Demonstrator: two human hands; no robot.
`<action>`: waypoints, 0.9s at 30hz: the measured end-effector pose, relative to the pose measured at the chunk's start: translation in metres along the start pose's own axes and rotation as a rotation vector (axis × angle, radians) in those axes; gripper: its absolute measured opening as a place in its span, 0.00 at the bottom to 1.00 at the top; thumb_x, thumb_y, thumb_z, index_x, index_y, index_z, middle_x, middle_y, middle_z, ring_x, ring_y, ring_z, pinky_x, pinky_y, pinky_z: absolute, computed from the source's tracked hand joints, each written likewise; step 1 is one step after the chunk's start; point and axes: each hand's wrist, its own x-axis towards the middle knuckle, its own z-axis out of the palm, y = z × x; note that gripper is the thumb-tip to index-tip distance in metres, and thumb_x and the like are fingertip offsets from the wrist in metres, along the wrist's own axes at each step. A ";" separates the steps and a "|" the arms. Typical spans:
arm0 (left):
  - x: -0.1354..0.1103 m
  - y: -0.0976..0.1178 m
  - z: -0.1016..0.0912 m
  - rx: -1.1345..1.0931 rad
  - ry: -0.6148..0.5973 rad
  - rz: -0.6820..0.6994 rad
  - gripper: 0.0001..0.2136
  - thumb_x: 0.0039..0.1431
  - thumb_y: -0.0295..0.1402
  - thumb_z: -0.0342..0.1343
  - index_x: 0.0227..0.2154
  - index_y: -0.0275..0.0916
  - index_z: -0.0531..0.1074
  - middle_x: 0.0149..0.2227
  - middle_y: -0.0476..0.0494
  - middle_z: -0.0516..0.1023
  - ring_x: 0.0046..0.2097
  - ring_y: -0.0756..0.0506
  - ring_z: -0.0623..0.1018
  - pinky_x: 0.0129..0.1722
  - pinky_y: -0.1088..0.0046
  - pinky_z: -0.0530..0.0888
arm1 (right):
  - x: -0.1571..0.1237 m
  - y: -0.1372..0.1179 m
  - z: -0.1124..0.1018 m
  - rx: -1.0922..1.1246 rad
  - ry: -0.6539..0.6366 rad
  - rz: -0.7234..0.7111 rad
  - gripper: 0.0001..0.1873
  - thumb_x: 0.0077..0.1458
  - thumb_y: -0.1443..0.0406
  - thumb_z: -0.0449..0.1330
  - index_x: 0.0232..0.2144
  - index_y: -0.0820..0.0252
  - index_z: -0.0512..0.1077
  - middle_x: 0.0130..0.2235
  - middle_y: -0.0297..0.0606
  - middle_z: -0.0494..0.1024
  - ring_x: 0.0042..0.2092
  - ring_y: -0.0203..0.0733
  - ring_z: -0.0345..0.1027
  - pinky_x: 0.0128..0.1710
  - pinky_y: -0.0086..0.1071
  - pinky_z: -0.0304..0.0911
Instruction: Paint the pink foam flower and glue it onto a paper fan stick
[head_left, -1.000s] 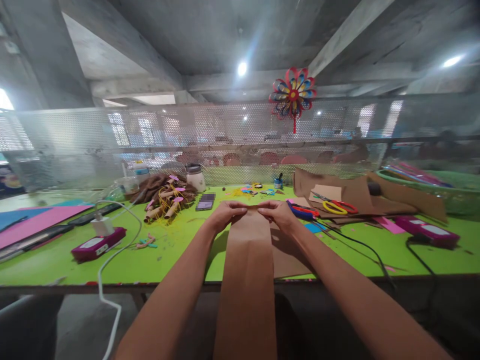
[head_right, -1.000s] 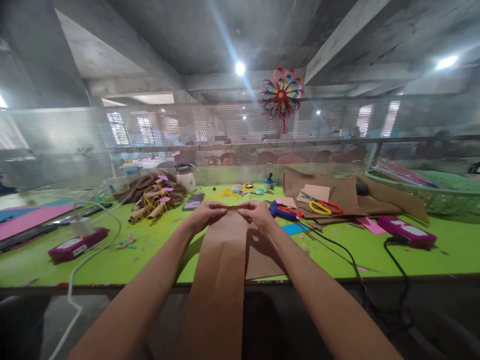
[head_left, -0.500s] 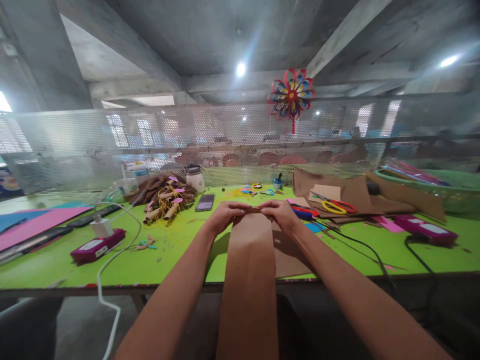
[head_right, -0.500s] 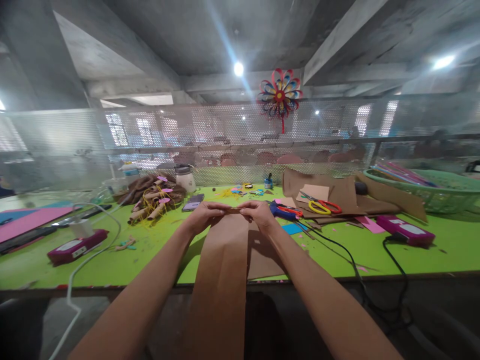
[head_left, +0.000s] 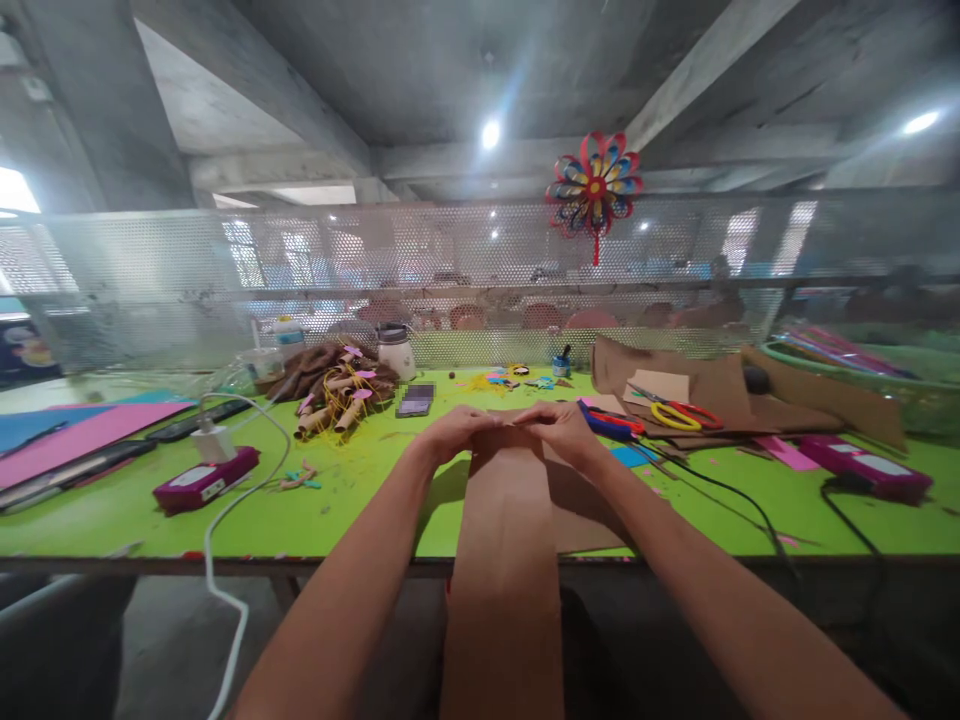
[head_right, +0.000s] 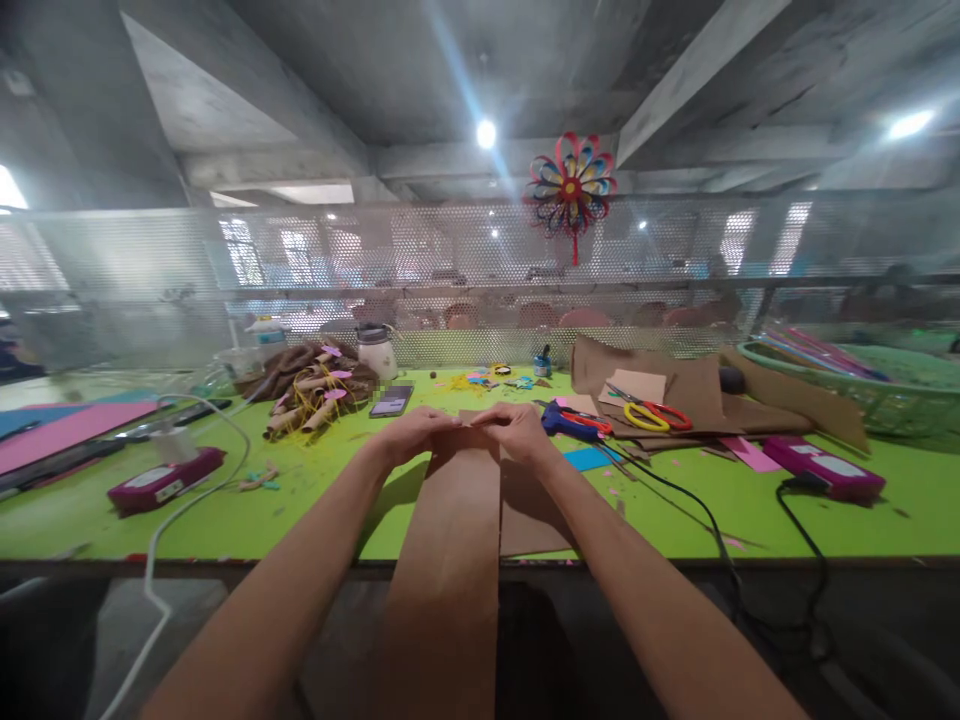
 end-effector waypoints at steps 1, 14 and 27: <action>0.000 0.000 -0.001 0.006 -0.034 -0.006 0.15 0.44 0.42 0.62 0.24 0.31 0.75 0.18 0.49 0.67 0.21 0.54 0.62 0.20 0.76 0.54 | 0.000 0.000 0.000 -0.012 -0.008 -0.022 0.06 0.42 0.68 0.61 0.25 0.57 0.78 0.28 0.37 0.78 0.33 0.40 0.71 0.34 0.33 0.64; -0.006 0.006 -0.004 0.192 -0.149 0.166 0.17 0.47 0.46 0.58 0.25 0.33 0.75 0.23 0.50 0.70 0.26 0.53 0.64 0.27 0.77 0.59 | -0.001 -0.004 -0.006 -0.001 -0.077 0.037 0.06 0.41 0.64 0.63 0.25 0.58 0.78 0.29 0.38 0.78 0.33 0.40 0.70 0.35 0.34 0.64; -0.007 0.010 0.000 0.403 -0.161 0.268 0.21 0.51 0.50 0.51 0.21 0.33 0.68 0.20 0.53 0.60 0.24 0.54 0.58 0.24 0.77 0.54 | -0.003 -0.008 -0.009 0.183 -0.149 0.334 0.13 0.36 0.61 0.66 0.27 0.64 0.77 0.27 0.36 0.76 0.30 0.36 0.66 0.34 0.32 0.60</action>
